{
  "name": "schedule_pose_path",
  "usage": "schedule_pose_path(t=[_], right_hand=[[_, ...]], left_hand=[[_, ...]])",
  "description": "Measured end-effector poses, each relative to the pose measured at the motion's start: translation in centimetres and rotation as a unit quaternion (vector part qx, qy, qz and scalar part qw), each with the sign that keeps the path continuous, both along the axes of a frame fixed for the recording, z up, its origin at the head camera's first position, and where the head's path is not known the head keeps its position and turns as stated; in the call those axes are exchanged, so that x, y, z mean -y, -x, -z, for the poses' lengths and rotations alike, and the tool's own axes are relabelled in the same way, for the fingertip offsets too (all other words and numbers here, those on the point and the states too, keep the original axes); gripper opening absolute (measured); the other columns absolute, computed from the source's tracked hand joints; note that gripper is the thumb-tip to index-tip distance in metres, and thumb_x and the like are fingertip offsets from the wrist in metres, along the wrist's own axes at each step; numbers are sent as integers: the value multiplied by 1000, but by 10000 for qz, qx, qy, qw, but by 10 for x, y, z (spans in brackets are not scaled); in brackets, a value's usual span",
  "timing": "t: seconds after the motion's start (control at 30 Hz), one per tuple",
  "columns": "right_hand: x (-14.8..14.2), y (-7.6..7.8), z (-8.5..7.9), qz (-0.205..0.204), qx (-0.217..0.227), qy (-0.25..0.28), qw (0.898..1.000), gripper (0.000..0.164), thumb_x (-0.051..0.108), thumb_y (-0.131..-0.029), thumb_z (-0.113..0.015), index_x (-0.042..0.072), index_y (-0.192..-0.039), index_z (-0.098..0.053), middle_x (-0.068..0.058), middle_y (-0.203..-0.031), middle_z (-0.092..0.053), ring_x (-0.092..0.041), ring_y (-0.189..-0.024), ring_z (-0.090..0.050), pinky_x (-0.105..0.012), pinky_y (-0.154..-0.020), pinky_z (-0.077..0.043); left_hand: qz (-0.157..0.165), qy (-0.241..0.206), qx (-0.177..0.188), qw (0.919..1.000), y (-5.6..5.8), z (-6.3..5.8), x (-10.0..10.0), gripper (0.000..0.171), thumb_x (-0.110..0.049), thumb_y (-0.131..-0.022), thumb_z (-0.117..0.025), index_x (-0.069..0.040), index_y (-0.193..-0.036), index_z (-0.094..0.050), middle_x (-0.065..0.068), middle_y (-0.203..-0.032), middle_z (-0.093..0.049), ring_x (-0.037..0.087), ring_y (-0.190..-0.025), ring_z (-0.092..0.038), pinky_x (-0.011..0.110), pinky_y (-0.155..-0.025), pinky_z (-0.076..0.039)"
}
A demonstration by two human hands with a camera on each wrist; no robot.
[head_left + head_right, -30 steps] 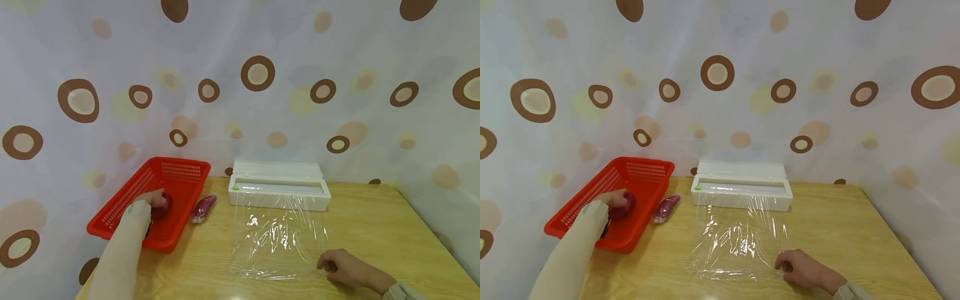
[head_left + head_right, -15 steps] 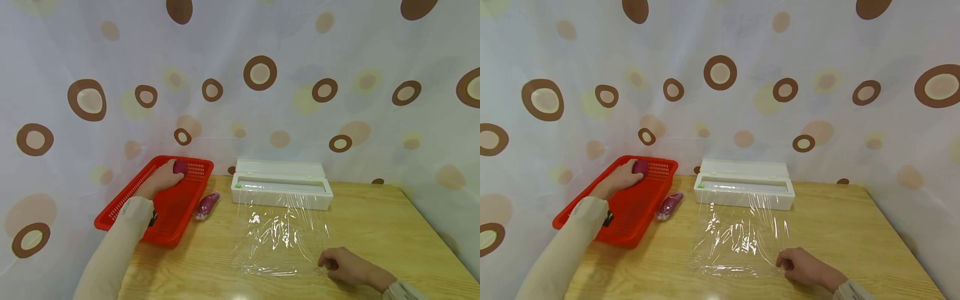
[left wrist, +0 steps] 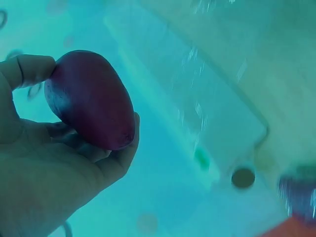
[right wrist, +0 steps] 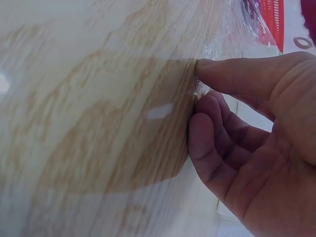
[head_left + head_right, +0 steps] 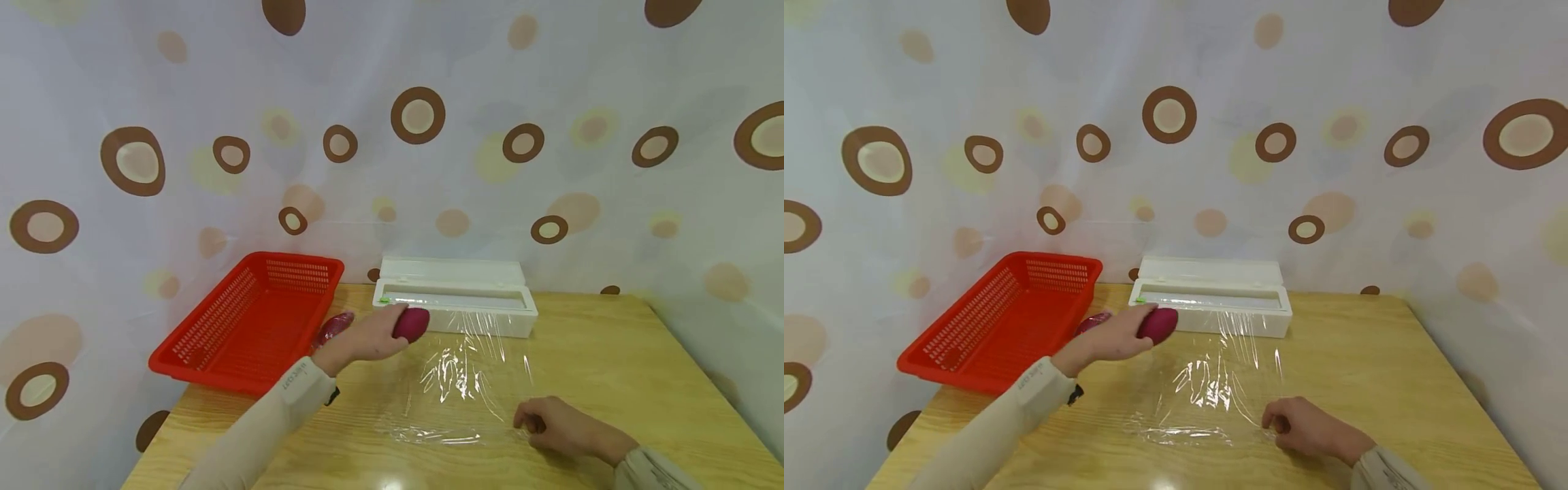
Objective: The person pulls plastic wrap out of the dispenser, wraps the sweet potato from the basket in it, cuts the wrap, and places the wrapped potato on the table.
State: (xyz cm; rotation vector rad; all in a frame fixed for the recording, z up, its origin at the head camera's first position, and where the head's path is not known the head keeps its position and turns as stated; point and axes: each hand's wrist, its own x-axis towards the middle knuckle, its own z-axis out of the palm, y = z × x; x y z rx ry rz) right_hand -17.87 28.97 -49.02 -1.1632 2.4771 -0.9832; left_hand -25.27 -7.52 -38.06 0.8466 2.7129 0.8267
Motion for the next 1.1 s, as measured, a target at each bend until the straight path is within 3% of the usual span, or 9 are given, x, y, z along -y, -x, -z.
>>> schedule_pose_path(t=[0.23, 0.37, 0.73, 0.87, 1.1], right_hand=[[1, -1, 2, 135, 337, -30, 9993, 21, 3, -80, -70, 14, -95, -61, 11, -77, -51, 1, -69, -47, -20, -57, -44], [2, -4, 2, 174, 361, -3, 9992, 20, 2, -79, -69, 14, -94, -61, 10, -76, -51, 0, -69, -47, -20, -57, -44], [8, 0, -1, -83, 276, -145, 9995, 25, -2, -79, -67, 15, -96, -62, 11, -76, -51, 1, -69, -47, -19, -58, -44], [9, 1, -3, -80, 360, -229, 9991, 25, -3, -79, -67, 15, -94, -61, 12, -76, -51, 2, -69, -47, -19, -58, -43], [6, -1, -8, -219, 88, -125, 9996, 24, -5, -79, -67, 15, -91, -60, 9, -75, -52, 0, -68, -47, -19, -57, -43]], left_hand=[[688, 995, -298, 9922, -6, 52, -56, 67, -21, -83, -62, -2, -141, -36, 8, -119, -54, 13, -95, -53, 25, -78, -45], [838, 1175, -436, 9886, -11, 66, -73, 65, -20, -82, -64, -5, -140, -39, 5, -115, -55, 12, -92, -53, 23, -75, -45], [844, 1414, -473, 9852, -25, 79, -78, 70, -20, -83, -64, -12, -145, -33, 8, -129, -51, 14, -102, -54, 25, -76, -47], [1015, 1312, -496, 9849, -28, 78, -79, 69, -18, -82, -65, -12, -144, -35, 6, -122, -54, 13, -100, -54, 25, -80, -46], [1206, 1214, -391, 9845, -29, 78, -85, 69, -17, -82, -67, -12, -143, -35, 3, -120, -56, 10, -100, -55, 23, -82, -45]])
